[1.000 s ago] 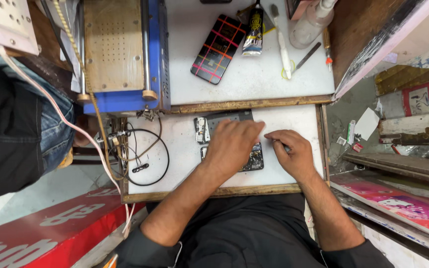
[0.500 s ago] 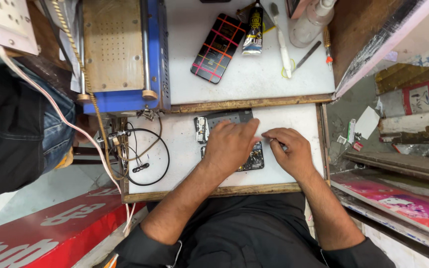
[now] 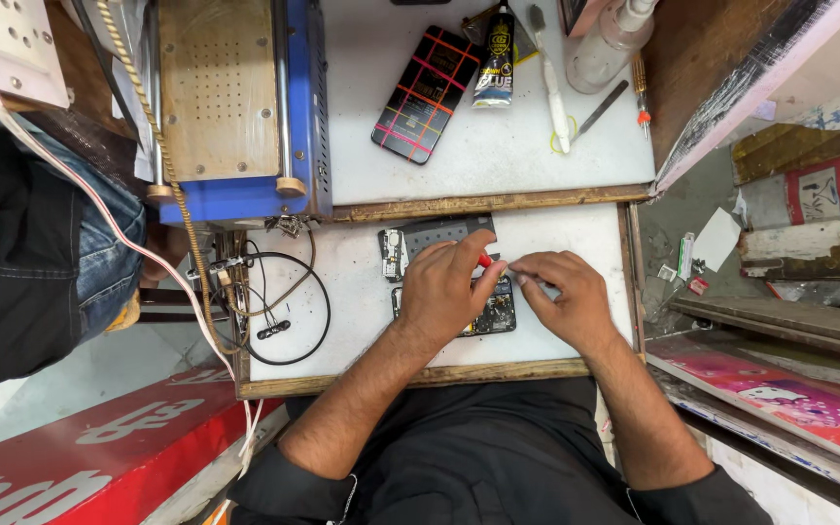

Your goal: The person uses a red-handled screwdriver to remove screws from a disassembled mobile phone on a workbench. They then use their fingers to detach and reposition internal components, including the battery and circuit board, before placing the phone back on the table.

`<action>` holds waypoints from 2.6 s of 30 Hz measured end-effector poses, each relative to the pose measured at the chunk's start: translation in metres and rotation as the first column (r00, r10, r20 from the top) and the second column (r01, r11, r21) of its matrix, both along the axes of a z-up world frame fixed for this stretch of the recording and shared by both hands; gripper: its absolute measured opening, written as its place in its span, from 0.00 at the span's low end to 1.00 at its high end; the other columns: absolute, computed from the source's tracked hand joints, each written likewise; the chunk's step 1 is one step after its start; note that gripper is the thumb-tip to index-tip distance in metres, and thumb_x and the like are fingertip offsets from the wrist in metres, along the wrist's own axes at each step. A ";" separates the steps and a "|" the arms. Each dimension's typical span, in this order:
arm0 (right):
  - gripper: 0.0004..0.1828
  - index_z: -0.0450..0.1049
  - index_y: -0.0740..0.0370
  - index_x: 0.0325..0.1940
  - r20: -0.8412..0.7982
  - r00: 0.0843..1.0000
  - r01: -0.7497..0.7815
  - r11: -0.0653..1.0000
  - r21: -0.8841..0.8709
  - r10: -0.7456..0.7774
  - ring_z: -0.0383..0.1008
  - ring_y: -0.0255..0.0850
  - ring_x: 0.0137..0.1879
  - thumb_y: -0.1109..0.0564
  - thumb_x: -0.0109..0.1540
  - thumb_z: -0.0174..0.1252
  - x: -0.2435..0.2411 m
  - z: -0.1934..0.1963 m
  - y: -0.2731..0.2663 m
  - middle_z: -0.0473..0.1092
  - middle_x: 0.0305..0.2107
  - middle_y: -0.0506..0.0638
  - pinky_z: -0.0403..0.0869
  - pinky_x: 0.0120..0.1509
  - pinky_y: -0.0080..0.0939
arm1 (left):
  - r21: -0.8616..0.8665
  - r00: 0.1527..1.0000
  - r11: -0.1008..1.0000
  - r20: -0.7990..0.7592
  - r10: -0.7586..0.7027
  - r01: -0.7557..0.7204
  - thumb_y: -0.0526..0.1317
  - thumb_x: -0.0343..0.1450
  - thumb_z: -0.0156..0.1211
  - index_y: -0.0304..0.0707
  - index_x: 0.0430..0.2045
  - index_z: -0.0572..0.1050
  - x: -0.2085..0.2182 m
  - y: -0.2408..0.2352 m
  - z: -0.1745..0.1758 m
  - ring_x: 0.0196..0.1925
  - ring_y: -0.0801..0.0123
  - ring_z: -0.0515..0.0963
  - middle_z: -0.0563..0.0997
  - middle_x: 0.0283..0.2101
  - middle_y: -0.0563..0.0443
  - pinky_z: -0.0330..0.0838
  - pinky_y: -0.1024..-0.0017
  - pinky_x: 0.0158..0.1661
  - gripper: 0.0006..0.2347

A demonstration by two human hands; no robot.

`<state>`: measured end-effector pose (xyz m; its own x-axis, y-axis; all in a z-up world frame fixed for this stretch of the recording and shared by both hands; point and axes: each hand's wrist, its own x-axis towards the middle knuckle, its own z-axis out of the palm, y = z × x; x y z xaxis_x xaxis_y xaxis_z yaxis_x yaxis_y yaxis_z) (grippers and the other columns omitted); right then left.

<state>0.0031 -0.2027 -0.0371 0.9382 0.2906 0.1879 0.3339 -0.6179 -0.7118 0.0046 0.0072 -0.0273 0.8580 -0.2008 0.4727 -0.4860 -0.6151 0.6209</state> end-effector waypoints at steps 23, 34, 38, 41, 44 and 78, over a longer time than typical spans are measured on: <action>0.09 0.82 0.56 0.48 -0.118 0.993 -0.018 0.995 0.100 0.030 0.77 0.39 0.35 0.60 0.63 0.63 0.042 0.003 0.041 0.78 0.38 0.49 0.76 0.40 0.37 | -0.070 0.985 0.984 0.042 0.167 -0.164 0.34 0.70 0.70 0.35 0.53 0.69 -0.021 0.044 0.003 0.39 0.61 0.85 0.83 0.36 0.49 0.79 0.60 0.49 0.19; 0.08 0.82 0.62 0.46 -0.128 0.963 0.255 0.953 0.165 -0.236 0.68 0.28 0.29 0.64 0.64 0.64 0.014 -0.009 0.006 0.77 0.33 0.48 0.66 0.31 0.29 | 0.001 1.000 1.000 0.018 0.008 -0.008 0.37 0.70 0.71 0.35 0.53 0.70 -0.010 0.004 -0.001 0.36 0.57 0.84 0.82 0.32 0.48 0.77 0.59 0.50 0.20; 0.07 0.83 0.61 0.46 -0.101 0.969 0.238 0.964 0.116 -0.227 0.68 0.28 0.27 0.63 0.64 0.64 0.017 -0.010 0.004 0.77 0.33 0.48 0.67 0.30 0.30 | 0.037 1.000 0.999 -0.007 -0.002 0.003 0.38 0.71 0.71 0.35 0.54 0.69 -0.009 -0.001 -0.002 0.34 0.59 0.83 0.82 0.31 0.48 0.78 0.58 0.51 0.20; 0.07 0.83 0.60 0.46 -0.108 0.970 0.231 0.967 0.109 -0.220 0.69 0.28 0.27 0.63 0.64 0.64 0.016 -0.011 0.005 0.77 0.32 0.48 0.67 0.29 0.30 | 0.067 1.000 0.998 -0.015 -0.003 0.004 0.38 0.71 0.70 0.35 0.54 0.69 -0.011 0.000 -0.004 0.32 0.60 0.83 0.81 0.30 0.48 0.78 0.58 0.52 0.19; 0.07 0.82 0.60 0.46 -0.104 0.972 0.224 0.967 0.117 -0.213 0.69 0.28 0.27 0.63 0.64 0.64 0.016 -0.011 0.004 0.77 0.32 0.47 0.67 0.29 0.29 | 0.066 1.000 0.998 -0.001 0.003 -0.003 0.38 0.72 0.70 0.35 0.54 0.69 -0.010 -0.002 -0.005 0.33 0.61 0.83 0.82 0.31 0.49 0.77 0.58 0.52 0.19; 0.08 0.82 0.58 0.47 -0.131 0.974 0.195 0.979 0.052 -0.187 0.72 0.30 0.29 0.62 0.64 0.63 0.017 -0.018 0.000 0.78 0.33 0.47 0.71 0.32 0.30 | 0.207 0.986 0.974 -0.156 -0.059 0.091 0.38 0.73 0.67 0.35 0.53 0.72 -0.003 -0.019 0.015 0.38 0.60 0.82 0.81 0.32 0.49 0.74 0.54 0.54 0.16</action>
<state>0.0202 -0.2031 -0.0551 0.9924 0.0948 0.0785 0.1204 -0.6138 -0.7803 0.0017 -0.0115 -0.0127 0.8938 -0.3490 0.2815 -0.4483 -0.7059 0.5484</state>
